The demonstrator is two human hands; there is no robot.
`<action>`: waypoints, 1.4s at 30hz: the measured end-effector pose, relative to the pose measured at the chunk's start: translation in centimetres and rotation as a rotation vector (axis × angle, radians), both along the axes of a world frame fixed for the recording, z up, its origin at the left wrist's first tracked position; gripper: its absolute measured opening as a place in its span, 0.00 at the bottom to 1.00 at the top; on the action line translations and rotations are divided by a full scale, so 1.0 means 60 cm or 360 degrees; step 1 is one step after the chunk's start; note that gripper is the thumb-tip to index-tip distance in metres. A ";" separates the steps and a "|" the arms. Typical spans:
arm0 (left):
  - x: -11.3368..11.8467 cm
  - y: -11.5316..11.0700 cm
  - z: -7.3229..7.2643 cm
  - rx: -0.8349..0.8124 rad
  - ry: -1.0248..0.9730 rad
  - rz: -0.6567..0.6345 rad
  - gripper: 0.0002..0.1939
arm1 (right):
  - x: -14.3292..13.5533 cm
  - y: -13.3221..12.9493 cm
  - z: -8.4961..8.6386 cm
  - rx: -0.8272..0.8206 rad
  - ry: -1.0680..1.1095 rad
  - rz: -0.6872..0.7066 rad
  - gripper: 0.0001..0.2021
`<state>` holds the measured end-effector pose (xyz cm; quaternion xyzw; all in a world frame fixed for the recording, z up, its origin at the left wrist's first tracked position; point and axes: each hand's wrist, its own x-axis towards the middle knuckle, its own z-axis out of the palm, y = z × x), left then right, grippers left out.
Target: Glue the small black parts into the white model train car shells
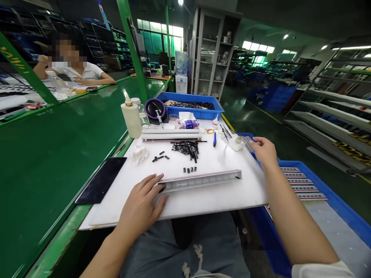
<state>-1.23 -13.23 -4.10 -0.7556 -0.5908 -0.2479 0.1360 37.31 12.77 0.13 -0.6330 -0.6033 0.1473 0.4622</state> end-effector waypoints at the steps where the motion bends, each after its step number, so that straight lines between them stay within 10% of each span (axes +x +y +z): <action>1: -0.001 0.000 -0.004 0.0029 -0.0013 -0.0012 0.12 | 0.001 0.017 0.001 -0.0016 -0.0045 0.0022 0.24; 13: -0.009 -0.002 -0.024 0.0159 -0.0244 0.0004 0.10 | -0.037 0.098 0.008 0.0131 -0.0133 0.0094 0.12; 21: -0.001 -0.010 -0.020 0.0086 -0.0424 0.0063 0.08 | -0.065 -0.030 0.067 0.0969 0.0597 -0.0506 0.05; 25: 0.002 -0.011 -0.015 -0.0030 -0.0560 0.0081 0.06 | -0.164 -0.205 0.045 0.0698 0.1271 0.0364 0.05; 29: 0.004 -0.011 -0.012 -0.0083 -0.0632 0.0085 0.05 | -0.272 -0.331 -0.003 0.0373 0.0962 0.0924 0.02; 42: 0.005 -0.014 -0.012 -0.0087 -0.0649 0.0085 0.07 | -0.350 -0.345 -0.043 0.0354 0.0529 0.1224 0.05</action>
